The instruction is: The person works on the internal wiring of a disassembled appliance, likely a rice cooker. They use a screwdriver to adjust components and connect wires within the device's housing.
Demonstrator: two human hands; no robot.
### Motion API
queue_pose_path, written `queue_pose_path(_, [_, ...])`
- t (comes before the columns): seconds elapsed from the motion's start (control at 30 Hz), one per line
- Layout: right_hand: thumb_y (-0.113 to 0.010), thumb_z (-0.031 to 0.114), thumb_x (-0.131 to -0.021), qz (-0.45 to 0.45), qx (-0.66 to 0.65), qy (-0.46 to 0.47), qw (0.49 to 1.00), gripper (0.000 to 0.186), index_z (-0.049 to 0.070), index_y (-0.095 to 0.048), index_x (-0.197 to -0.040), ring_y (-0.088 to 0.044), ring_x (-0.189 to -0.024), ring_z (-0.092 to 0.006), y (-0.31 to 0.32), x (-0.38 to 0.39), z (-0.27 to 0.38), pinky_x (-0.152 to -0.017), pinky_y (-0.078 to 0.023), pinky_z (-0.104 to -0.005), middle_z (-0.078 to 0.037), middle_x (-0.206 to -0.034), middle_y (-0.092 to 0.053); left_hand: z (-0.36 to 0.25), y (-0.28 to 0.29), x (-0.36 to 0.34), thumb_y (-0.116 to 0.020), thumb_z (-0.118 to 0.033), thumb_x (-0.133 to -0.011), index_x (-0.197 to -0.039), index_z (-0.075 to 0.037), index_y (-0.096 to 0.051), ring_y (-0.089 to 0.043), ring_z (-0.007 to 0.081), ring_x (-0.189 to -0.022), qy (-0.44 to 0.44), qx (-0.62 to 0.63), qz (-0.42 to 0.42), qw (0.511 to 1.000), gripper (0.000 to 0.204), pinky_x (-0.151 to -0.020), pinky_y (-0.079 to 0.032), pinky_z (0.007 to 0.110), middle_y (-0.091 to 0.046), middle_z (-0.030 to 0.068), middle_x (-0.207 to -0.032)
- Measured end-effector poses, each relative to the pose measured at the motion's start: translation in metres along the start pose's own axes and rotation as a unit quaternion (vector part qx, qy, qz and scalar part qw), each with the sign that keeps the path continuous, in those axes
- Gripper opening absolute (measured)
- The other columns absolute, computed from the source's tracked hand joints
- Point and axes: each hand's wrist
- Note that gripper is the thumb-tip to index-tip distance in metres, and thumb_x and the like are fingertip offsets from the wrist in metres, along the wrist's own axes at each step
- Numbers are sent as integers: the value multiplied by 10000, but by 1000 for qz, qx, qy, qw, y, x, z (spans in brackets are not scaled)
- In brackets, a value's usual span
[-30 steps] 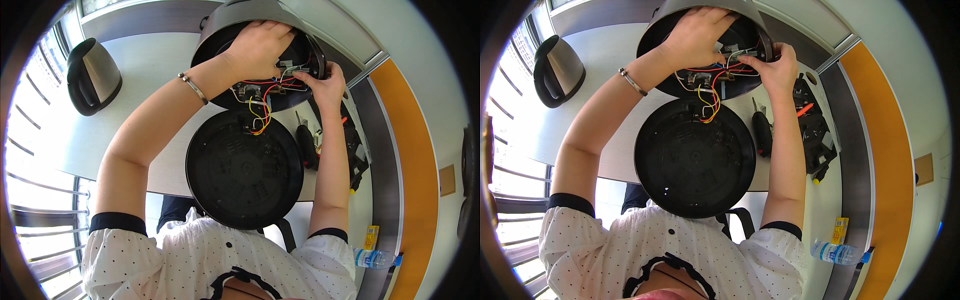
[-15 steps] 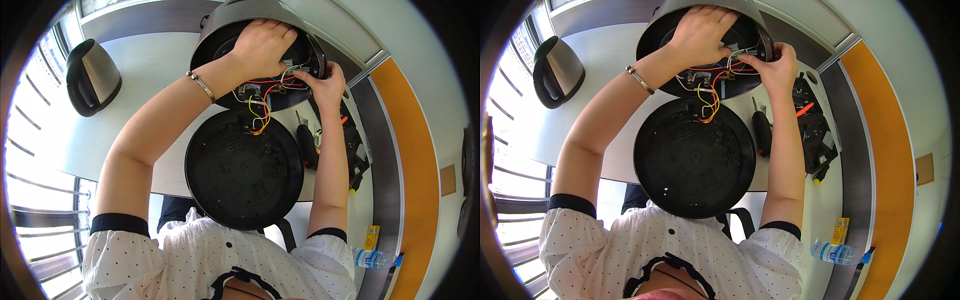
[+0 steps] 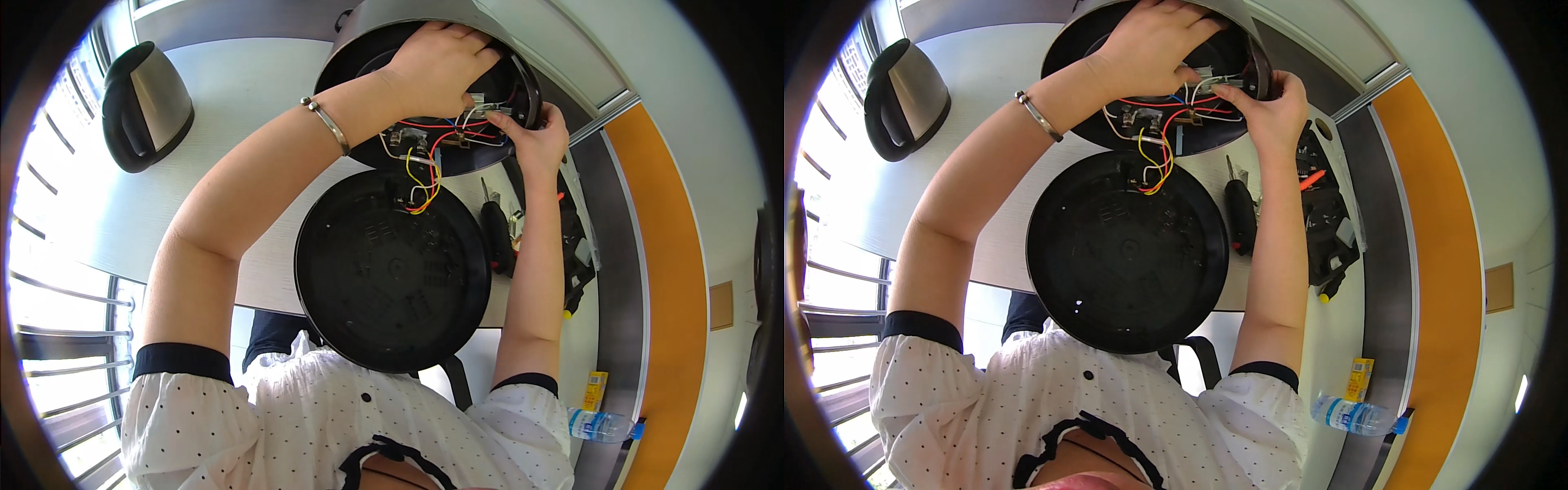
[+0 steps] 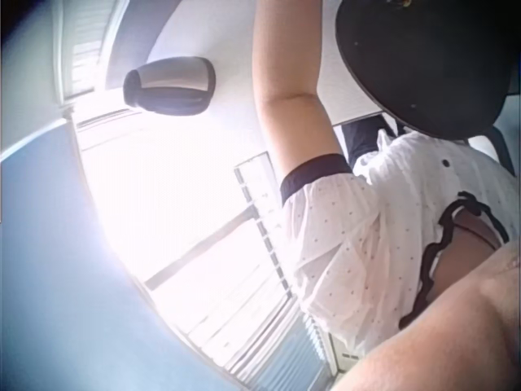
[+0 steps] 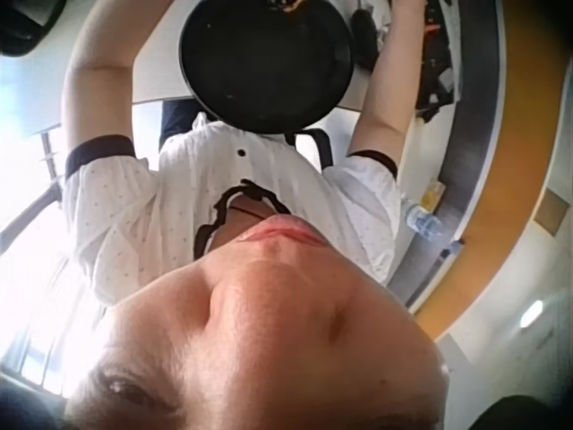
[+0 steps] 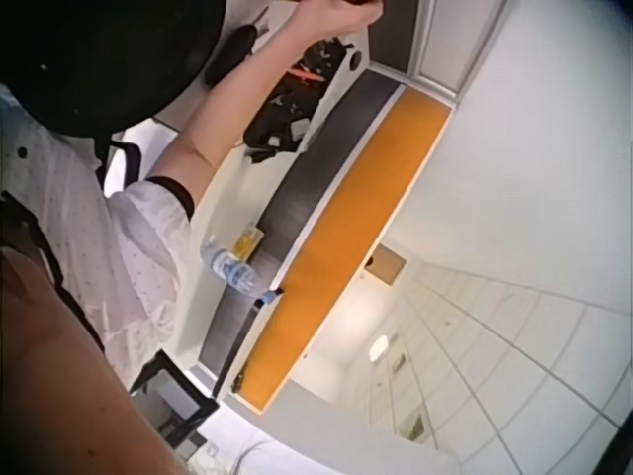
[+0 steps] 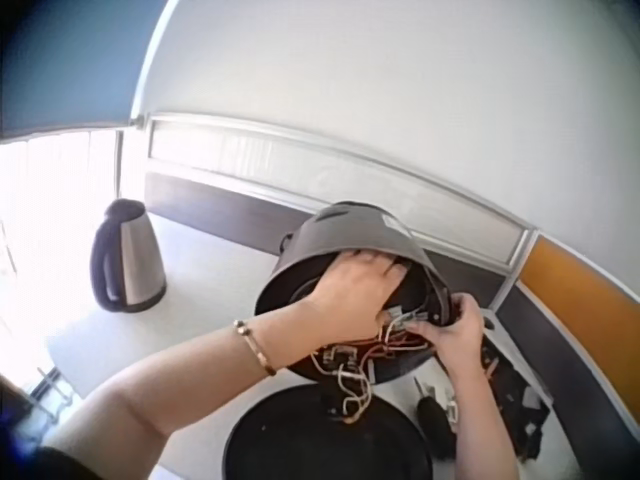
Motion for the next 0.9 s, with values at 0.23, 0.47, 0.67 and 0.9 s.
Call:
queue_pose_path(0.23, [-935, 294, -505, 2, -16, 0, 1000, 630, -39, -579, -904, -596, -698, -139, -4, -5, -5, -675, -499, -268, -75, -792, -644, 2, -2, 0, -770, -260, -610, -1120, -94, -586, -536, 229, -1133, -3, -26, -10, 1000, 568, -973, -394, 375, -585, 75, -1154])
queue_pose_path(0.47, [-930, 344, -500, -8, 3, 25, 1000, 642, -33, -588, -891, -599, -717, -160, -4, -7, -10, -694, -499, -284, -82, -813, -642, 1, -2, -1, -782, -259, -576, -1126, -92, -579, -523, 233, -1146, 3, -15, -7, 1000, 610, -978, -390, 375, -579, 69, -1147])
queue_pose_path(0.67, [-921, 388, -493, -6, 13, 23, 1000, 673, -30, -599, -910, -611, -729, -195, -3, -8, -16, -706, -502, -300, -88, -816, -630, 0, -6, -4, -788, -282, -590, -1169, -88, -565, -513, 242, -1164, 4, -2, -10, 1000, 650, -991, -385, 394, -577, 78, -1160])
queue_pose_path(0.9, [-894, 392, -519, -35, 24, 73, 996, 611, 0, -631, -906, -637, -785, -249, -7, -7, -13, -726, -510, -331, -113, -864, -640, 8, -10, 0, -809, -340, -554, -1179, -120, -578, -568, 247, -1071, 4, -9, -45, 999, 702, -927, -424, 407, -607, 79, -1123])
Point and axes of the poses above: each hand's wrist, its own x-axis away from the middle knuckle, its own y-axis out of the back of the hand, z = x × y
